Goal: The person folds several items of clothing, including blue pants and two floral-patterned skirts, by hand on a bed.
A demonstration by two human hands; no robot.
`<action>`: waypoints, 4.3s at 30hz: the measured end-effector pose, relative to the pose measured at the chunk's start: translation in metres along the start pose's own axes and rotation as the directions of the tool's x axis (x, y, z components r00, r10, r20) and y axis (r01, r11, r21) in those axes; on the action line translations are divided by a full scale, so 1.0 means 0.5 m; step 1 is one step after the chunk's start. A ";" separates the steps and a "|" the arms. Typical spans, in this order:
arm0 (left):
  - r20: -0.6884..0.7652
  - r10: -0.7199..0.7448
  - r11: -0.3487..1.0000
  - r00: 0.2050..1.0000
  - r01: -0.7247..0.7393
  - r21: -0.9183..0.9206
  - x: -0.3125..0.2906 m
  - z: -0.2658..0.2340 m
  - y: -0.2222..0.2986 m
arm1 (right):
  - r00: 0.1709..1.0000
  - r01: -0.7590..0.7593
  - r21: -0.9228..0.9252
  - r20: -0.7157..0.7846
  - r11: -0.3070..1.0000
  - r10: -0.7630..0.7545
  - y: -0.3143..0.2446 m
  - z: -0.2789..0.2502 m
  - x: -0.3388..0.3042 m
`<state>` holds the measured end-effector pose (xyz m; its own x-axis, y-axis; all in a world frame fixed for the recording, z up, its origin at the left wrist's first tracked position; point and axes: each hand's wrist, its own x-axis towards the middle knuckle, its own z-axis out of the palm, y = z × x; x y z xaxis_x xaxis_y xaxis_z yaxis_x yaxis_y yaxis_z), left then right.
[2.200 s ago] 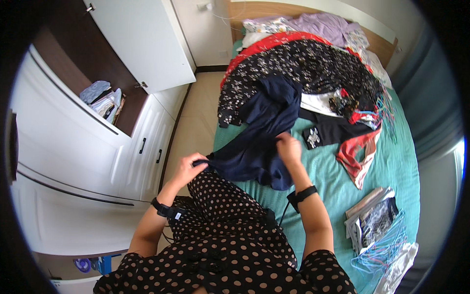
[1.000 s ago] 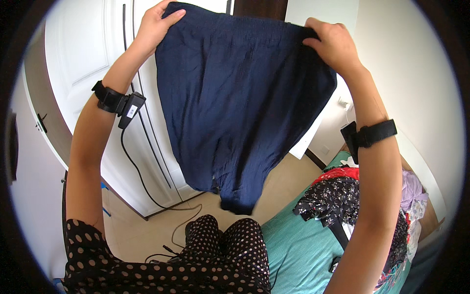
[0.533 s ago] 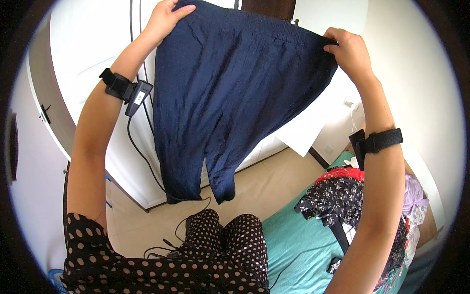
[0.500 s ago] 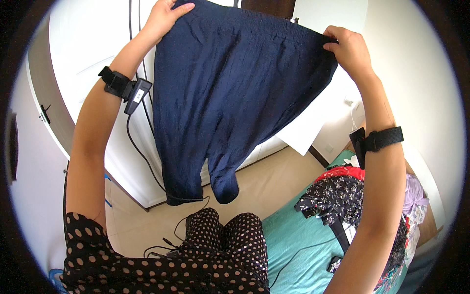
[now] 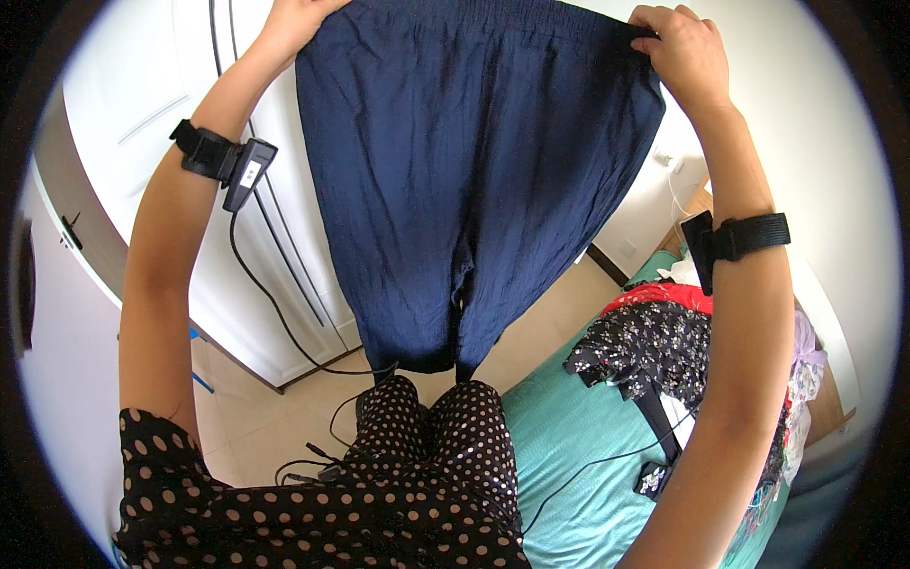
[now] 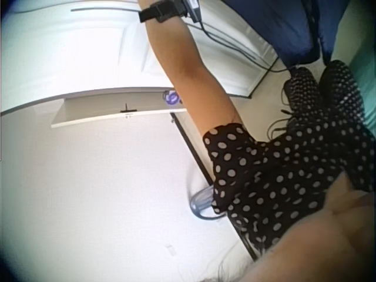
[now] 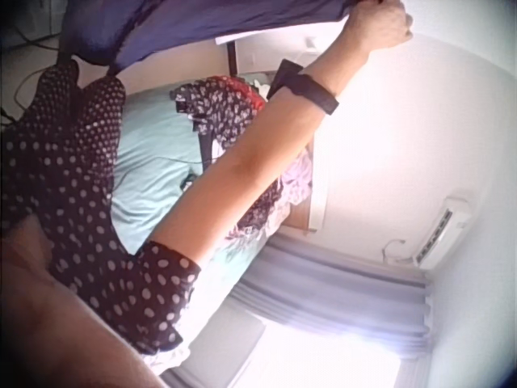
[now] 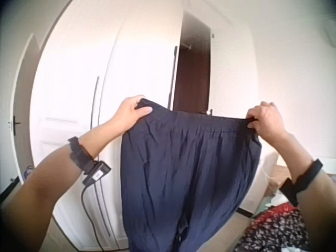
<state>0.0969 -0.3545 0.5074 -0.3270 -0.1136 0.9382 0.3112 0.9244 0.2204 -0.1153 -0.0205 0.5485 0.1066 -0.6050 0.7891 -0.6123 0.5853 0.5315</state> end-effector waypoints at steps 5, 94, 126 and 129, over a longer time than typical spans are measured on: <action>0.173 -0.179 0.843 0.969 0.241 -0.480 -0.036 0.025 0.054 | 0.985 -0.173 -0.023 0.004 0.985 0.173 -0.021 -0.004 -0.014; 0.688 -0.551 0.313 0.472 0.881 -0.355 -0.120 0.123 -0.081 | 0.535 -0.764 0.590 0.806 -0.262 0.253 0.001 0.144 -0.167; 0.554 -0.466 0.067 0.689 0.652 -0.755 -0.111 0.277 0.137 | 0.906 -0.384 0.916 0.349 0.115 0.239 -0.156 0.022 -0.036; 0.607 -0.356 0.071 0.710 0.669 -0.740 -0.115 0.272 0.158 | 0.966 -0.258 0.876 0.224 0.408 0.128 -0.150 0.032 -0.047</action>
<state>0.0191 -0.2256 0.4344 -0.8850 -0.1885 0.4257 0.4639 -0.2802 0.8404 -0.0844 -0.0588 0.4850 -0.1515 -0.6303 0.7614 -0.9633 -0.0784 -0.2566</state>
